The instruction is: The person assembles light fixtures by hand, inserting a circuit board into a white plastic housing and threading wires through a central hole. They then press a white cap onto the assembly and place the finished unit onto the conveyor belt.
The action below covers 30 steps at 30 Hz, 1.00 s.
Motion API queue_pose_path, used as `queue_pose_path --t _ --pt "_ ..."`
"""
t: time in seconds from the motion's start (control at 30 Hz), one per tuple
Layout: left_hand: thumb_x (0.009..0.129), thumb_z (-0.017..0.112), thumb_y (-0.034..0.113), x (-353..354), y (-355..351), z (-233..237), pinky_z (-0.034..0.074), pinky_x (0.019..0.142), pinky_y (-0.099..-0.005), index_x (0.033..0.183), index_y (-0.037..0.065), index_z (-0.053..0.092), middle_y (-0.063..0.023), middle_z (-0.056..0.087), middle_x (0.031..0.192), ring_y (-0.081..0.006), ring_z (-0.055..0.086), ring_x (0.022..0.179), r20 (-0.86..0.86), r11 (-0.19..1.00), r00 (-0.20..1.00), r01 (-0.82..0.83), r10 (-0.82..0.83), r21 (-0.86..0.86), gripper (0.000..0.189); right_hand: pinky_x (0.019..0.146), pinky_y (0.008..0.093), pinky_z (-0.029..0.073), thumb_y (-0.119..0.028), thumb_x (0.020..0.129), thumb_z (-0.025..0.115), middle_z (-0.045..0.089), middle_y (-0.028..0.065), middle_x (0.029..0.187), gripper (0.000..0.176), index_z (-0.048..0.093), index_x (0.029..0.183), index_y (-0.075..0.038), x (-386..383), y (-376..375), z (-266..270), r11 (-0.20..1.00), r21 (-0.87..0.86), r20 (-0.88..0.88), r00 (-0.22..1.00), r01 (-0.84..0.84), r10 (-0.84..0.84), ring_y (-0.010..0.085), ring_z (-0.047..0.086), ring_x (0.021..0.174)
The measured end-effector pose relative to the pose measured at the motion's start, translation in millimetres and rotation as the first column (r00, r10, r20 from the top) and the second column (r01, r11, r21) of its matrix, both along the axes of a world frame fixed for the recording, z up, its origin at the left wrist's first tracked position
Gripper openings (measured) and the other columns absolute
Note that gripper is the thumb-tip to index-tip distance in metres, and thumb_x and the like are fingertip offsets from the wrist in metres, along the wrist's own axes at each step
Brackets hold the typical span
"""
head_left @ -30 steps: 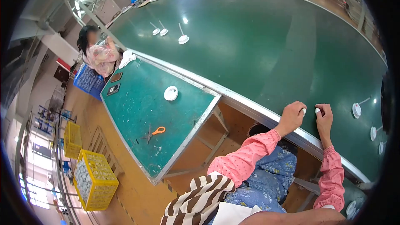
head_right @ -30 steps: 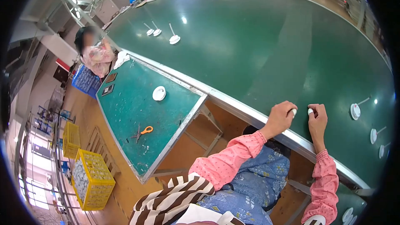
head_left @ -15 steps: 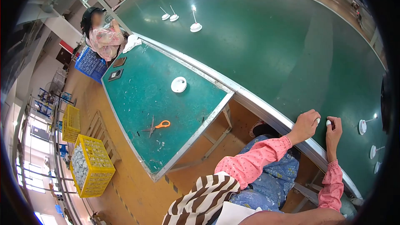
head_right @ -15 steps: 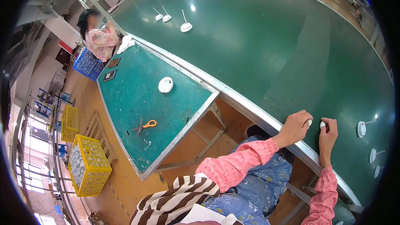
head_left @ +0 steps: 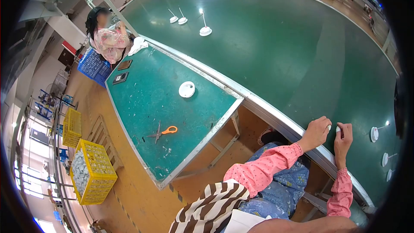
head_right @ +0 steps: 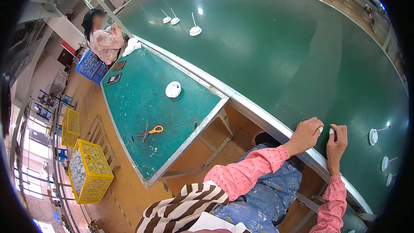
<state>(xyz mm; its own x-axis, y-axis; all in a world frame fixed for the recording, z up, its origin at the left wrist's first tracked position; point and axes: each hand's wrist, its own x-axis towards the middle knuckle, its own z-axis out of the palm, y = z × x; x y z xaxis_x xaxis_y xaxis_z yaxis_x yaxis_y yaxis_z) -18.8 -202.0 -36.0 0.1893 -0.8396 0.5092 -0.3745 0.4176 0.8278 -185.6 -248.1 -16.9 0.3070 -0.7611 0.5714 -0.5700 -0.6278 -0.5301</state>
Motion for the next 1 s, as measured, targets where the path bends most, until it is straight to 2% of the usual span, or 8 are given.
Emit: queue_pose_path --t 0.4,0.6,0.67,0.7,0.73,0.77,0.87,1.0 --pt "0.09 0.054 0.007 5 -3 -3 0.05 0.073 -0.0471 0.091 -0.001 0.064 -0.0175 0.061 0.086 -0.039 0.062 0.081 -0.018 1.0 1.0 0.001 -0.001 -0.024 0.013 0.064 0.0291 0.041 0.01 0.087 0.055 0.052 0.007 0.09 0.02 0.064 0.102 0.0 -47 4 14 0.998 0.03 -0.047 0.998 -0.049 0.051 0.0183 0.052 0.077" --pt "0.086 0.057 0.007 5 -5 -2 0.051 0.073 -0.0468 0.093 0.003 0.066 -0.0164 0.063 0.087 -0.0382 0.063 0.081 0.003 0.999 1.0 -0.031 0.031 -0.033 0.012 0.066 0.0279 0.04 0.011 0.085 0.052 0.052 0.0069 0.089 0.025 0.066 0.104 0.0 -150 23 -2 0.955 0.109 -0.043 0.961 0.275 -0.272 0.0171 0.049 0.073" --pt "0.084 0.058 0.006 0 -6 -9 0.052 0.074 -0.0466 0.094 0.004 0.068 -0.0155 0.065 0.09 -0.0377 0.064 0.083 0.037 0.996 0.999 -0.025 0.028 -0.091 0.014 0.076 0.0325 0.048 0.008 0.084 0.053 0.064 0.0107 0.094 0.026 0.07 0.102 -0.001 -182 25 -47 0.958 -0.071 -0.053 0.958 0.279 -0.283 0.0237 0.06 0.084" --pt "0.08 0.061 0.006 0 -3 -6 0.053 0.074 -0.0453 0.097 0.007 0.069 -0.0149 0.067 0.093 -0.0366 0.066 0.084 0.064 0.998 0.998 -0.014 0.018 -0.065 0.018 0.082 0.0355 0.05 0.007 0.082 0.053 0.067 0.0135 0.097 0.027 0.071 0.101 -0.001 -157 40 -26 0.936 -0.035 -0.015 0.936 0.351 -0.352 0.0285 0.063 0.091" --pt "0.079 0.064 0.006 2 1 0 0.053 0.072 -0.0435 0.099 0.01 0.071 -0.0144 0.068 0.092 -0.034 0.066 0.082 0.089 0.998 0.996 -0.019 0.025 -0.068 0.022 0.078 0.0365 0.049 0.005 0.081 0.056 0.065 0.0142 0.095 0.027 0.07 0.102 -0.002 -145 43 -16 0.933 -0.144 -0.028 0.941 0.331 -0.338 0.0298 0.061 0.088" --pt "0.078 0.066 0.005 0 -3 -8 0.052 0.067 -0.0393 0.1 0.011 0.073 -0.0122 0.068 0.088 -0.0289 0.066 0.076 0.096 0.994 0.995 -0.028 0.039 -0.11 0.024 0.074 0.0382 0.048 0.003 0.08 0.059 0.063 0.0144 0.093 0.026 0.07 0.102 -0.004 -136 48 -10 0.931 -0.128 -0.049 0.935 0.342 -0.35 0.0306 0.059 0.084" --pt "0.083 0.061 0.002 3 -1 3 0.049 0.062 -0.0322 0.102 0.01 0.076 -0.0088 0.07 0.085 -0.0184 0.061 0.066 0.099 1.0 0.995 0.024 -0.022 -0.02 0.025 0.069 0.043 0.046 0.004 0.074 0.059 0.057 0.0149 0.084 0.029 0.068 0.099 -0.006 -135 49 -13 0.908 -0.169 -0.003 0.921 0.385 -0.391 0.0345 0.058 0.081" --pt "0.087 0.055 -0.002 5 -4 -7 0.046 0.058 -0.0251 0.103 0.004 0.075 -0.0027 0.067 0.081 -0.0093 0.058 0.063 0.082 0.995 0.994 0.067 -0.073 0.078 0.027 0.07 0.0438 0.052 0.0 0.075 0.061 0.058 0.0128 0.09 0.022 0.067 0.095 -0.007 -136 56 -11 0.872 -0.129 -0.013 0.878 0.472 -0.478 0.034 0.061 0.082"
